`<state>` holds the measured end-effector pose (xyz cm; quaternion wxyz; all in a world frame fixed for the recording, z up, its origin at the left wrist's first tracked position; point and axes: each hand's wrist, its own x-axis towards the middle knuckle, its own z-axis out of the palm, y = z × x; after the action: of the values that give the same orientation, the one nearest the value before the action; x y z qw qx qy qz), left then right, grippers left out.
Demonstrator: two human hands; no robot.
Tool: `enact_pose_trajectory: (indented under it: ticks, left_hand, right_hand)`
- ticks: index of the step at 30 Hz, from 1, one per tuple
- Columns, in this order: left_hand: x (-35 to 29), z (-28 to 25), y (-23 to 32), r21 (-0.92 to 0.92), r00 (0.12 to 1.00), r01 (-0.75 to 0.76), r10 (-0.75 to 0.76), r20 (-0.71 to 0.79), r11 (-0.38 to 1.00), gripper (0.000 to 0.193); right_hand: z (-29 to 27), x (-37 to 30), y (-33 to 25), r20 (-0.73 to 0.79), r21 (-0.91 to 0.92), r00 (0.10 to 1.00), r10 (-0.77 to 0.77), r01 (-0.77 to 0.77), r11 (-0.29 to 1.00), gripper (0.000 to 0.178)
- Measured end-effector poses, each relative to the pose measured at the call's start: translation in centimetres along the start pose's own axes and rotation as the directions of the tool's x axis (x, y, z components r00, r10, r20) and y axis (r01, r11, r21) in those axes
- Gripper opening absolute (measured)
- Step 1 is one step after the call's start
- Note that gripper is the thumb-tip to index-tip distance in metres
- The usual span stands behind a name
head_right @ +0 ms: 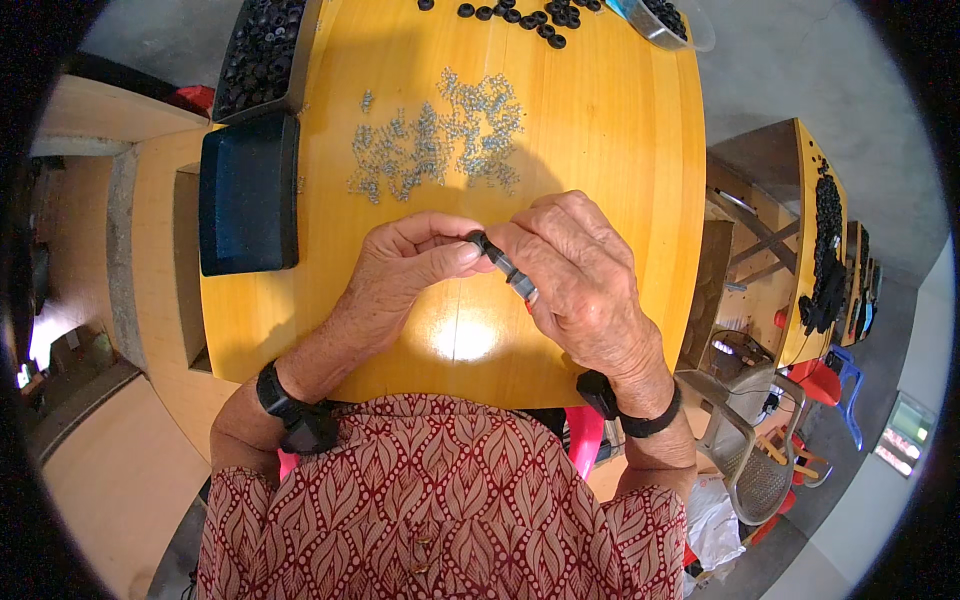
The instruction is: The person assembles black plastic components by hand, joining plastic caps and plastic inserts together.
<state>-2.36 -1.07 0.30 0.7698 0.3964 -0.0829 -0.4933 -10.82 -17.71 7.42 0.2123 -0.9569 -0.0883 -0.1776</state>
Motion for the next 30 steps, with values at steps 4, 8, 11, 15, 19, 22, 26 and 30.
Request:
enact_pose_trajectory:
  ticks: [4,8,11,15,19,22,26,30]
  left_hand:
    - [0.0,-0.1,-0.6,-0.007,0.999,-0.034,0.034,-0.001,0.999,0.023]
    - [0.1,-0.3,-0.4,0.042,0.999,-0.037,0.037,0.001,0.998,0.023]
    - [0.0,-0.4,-0.4,0.106,0.998,-0.058,0.059,0.000,0.993,0.023]
    - [0.0,-0.7,-0.7,0.152,0.997,-0.076,0.073,0.022,0.986,0.021]
    - [0.1,-0.4,-0.7,0.197,0.997,-0.068,0.075,-0.030,0.978,0.018]
    - [0.2,-0.4,-0.6,0.207,0.996,-0.069,0.078,-0.038,0.976,0.017]
    - [0.4,-0.8,-0.5,0.244,0.998,-0.054,0.055,0.003,0.968,0.018]
    - [0.5,-0.5,-0.2,0.190,0.998,-0.064,0.067,-0.008,0.980,0.019]
  right_hand:
    - [0.3,0.1,0.2,0.025,0.045,1.000,-0.016,0.015,0.999,0.034]
    - [0.9,-0.4,0.9,0.009,0.115,1.000,-0.005,0.004,0.993,0.036]
    - [1.4,-0.8,0.8,-0.023,0.146,1.000,0.015,-0.011,0.989,0.037]
    - [1.8,-1.4,0.0,-0.045,0.137,0.998,0.051,-0.045,0.990,0.038]
    - [2.6,-1.8,-0.8,-0.072,0.169,0.984,0.160,-0.146,0.975,0.041]
    - [3.6,-2.3,-0.8,-0.115,0.151,0.973,0.199,-0.181,0.972,0.045]
    - [3.4,-1.9,-1.3,-0.101,0.087,0.977,0.187,-0.179,0.980,0.046]
    - [3.3,-1.8,-1.0,-0.070,0.140,0.975,0.209,-0.198,0.970,0.045]
